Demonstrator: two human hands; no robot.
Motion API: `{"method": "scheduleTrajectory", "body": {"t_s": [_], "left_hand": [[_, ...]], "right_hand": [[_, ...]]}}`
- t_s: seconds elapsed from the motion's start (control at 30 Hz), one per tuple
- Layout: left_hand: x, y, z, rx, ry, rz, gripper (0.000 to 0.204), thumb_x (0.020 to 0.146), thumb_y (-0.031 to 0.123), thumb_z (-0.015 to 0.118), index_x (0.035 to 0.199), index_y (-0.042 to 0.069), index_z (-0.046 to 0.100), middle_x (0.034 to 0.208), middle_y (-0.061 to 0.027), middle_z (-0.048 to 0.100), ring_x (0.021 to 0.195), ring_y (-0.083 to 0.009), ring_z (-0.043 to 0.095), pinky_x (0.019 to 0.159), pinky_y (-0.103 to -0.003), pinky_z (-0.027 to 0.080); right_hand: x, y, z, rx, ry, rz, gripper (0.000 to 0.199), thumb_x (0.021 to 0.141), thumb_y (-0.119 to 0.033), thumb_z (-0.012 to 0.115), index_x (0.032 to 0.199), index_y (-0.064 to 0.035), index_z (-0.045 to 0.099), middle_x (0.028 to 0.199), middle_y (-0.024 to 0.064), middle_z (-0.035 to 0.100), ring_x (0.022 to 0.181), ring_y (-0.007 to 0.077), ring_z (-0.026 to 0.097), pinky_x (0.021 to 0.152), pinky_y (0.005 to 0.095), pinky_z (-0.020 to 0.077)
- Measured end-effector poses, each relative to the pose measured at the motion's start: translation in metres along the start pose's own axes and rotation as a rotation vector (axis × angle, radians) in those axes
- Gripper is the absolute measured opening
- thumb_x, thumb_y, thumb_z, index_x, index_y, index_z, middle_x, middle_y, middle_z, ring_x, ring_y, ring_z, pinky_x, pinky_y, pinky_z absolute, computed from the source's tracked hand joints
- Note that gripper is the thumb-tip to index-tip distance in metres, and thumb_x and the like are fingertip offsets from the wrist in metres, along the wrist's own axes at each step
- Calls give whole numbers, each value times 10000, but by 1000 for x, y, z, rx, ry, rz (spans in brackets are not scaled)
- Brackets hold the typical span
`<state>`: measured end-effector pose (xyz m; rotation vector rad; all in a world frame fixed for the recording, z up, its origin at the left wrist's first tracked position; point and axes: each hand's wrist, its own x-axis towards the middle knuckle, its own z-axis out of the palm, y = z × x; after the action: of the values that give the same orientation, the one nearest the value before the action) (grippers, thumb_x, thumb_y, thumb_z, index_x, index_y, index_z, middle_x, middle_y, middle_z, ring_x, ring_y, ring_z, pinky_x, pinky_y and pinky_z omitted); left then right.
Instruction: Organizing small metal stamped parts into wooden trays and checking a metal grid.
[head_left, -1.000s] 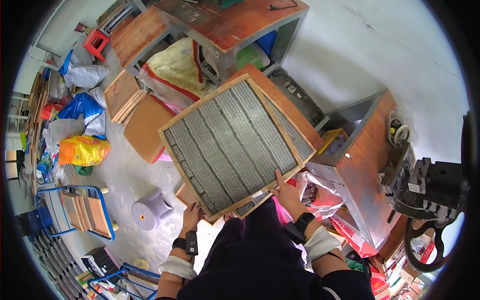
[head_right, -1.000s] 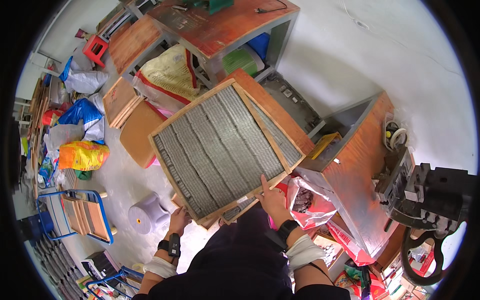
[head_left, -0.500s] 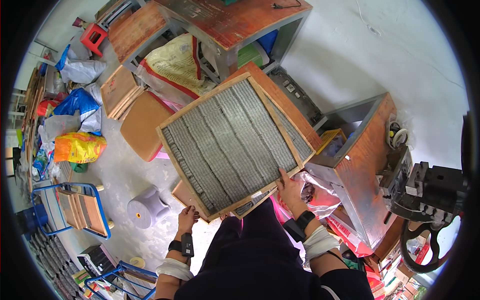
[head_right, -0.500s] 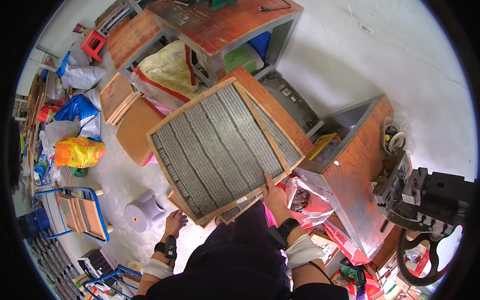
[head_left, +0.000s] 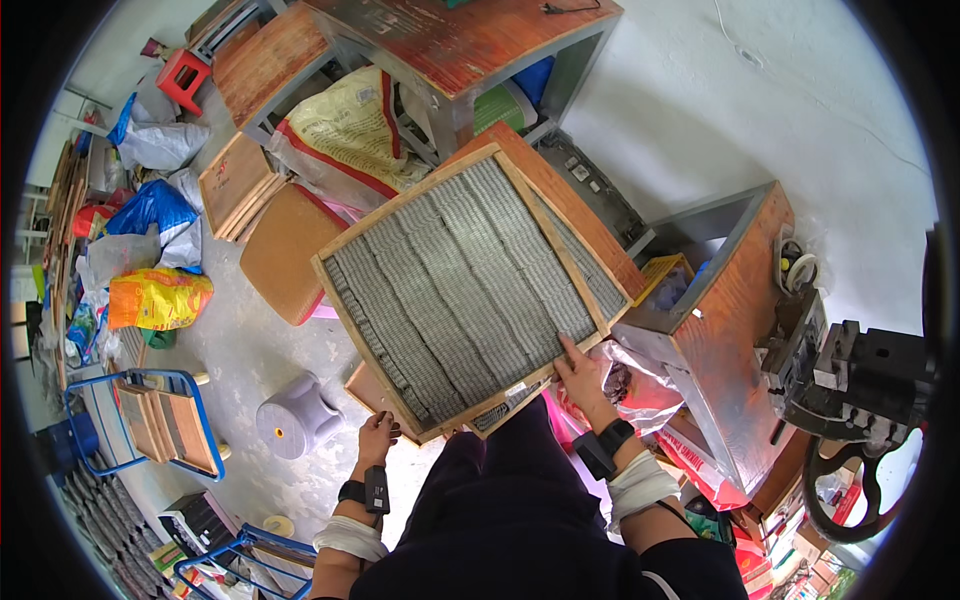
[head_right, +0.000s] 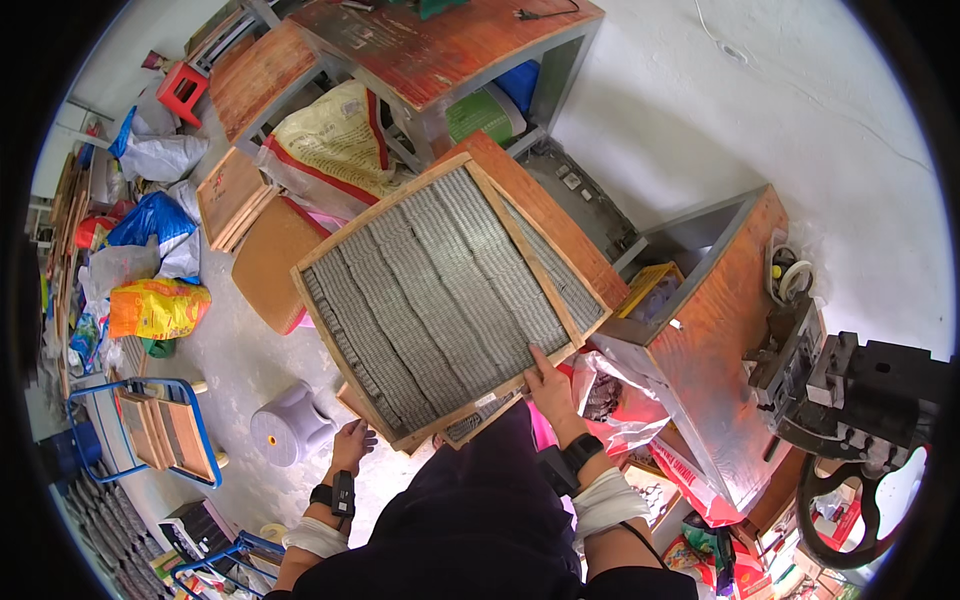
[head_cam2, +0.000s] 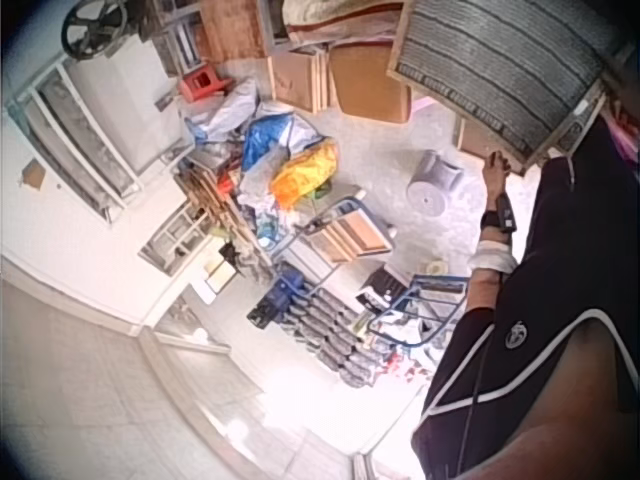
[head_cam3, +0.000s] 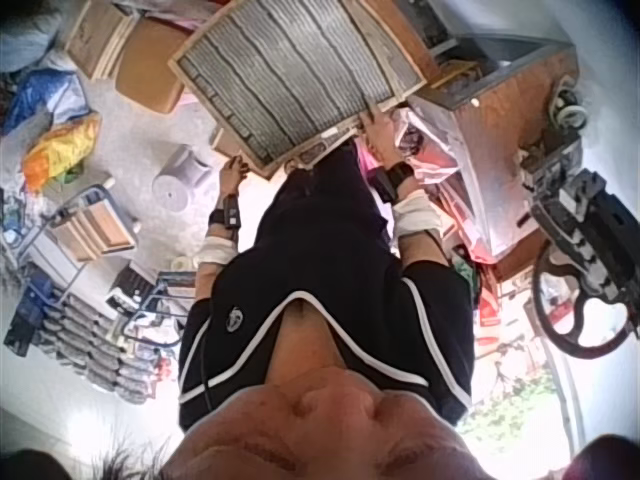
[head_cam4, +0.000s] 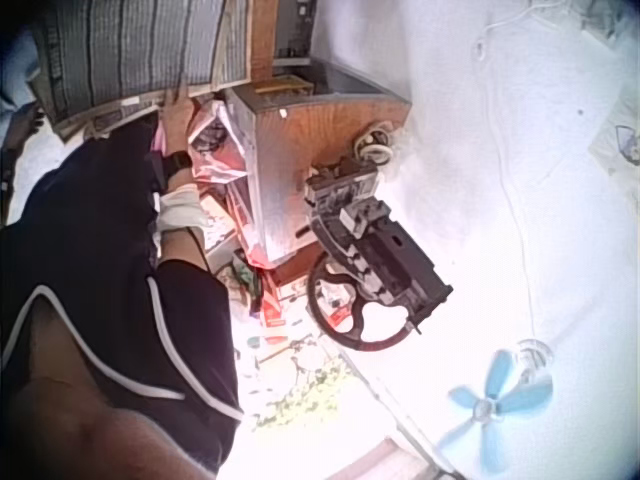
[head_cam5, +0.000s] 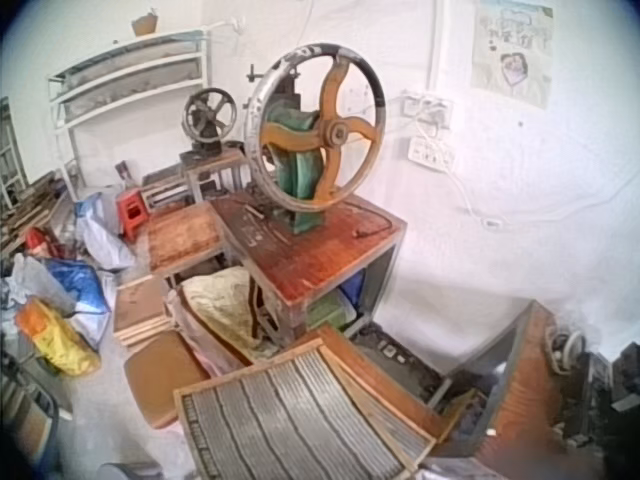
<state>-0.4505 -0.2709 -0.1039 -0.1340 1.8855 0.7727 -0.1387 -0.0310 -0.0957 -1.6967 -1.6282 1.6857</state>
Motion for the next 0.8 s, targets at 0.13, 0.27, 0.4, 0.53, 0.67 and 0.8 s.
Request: {"method": "scheduleTrajectory", "body": {"t_s": [0.13,0.27,0.4,0.53,0.67,0.8], "left_hand": [[0,-2,1,1,0,2,391,846,262,553,1104,-29,513,828,-103,618,676,-161,606,570,-267,470],[0,-3,6,-10,-12,0,396,845,259,554,1114,-28,510,836,-107,619,675,-164,606,571,-269,472],[-2,0,9,3,-35,19,377,848,249,546,1106,-25,517,843,-108,621,679,-165,608,576,-270,474],[-6,1,11,34,-18,46,328,862,234,521,1076,-15,539,827,-99,624,670,-158,606,572,-266,471],[-3,2,14,63,-72,23,322,902,236,446,1089,-17,511,872,-111,603,734,-197,600,615,-292,470],[-5,1,17,31,-100,52,290,873,121,398,1096,-15,523,861,-105,613,720,-184,604,616,-281,469]], "right_hand": [[-1,-4,-2,-25,-31,43,473,845,-93,519,1301,-116,395,680,103,605,584,150,593,569,279,494],[-8,-14,-2,-182,-3,-63,487,845,-95,519,1311,-129,381,698,128,606,585,168,600,596,289,497],[-10,-11,1,-252,48,-144,486,853,-81,517,1313,-183,400,720,111,605,574,149,574,525,269,476],[-8,-6,2,-194,-64,50,528,846,-120,516,1339,-184,337,722,156,611,637,228,628,633,328,502],[-8,5,1,-252,-25,-38,550,848,-155,525,1350,-226,311,721,163,616,664,250,633,676,352,499],[-6,14,2,-248,-32,-50,540,861,-194,508,1356,-243,297,755,181,615,681,282,629,678,363,496]]}}
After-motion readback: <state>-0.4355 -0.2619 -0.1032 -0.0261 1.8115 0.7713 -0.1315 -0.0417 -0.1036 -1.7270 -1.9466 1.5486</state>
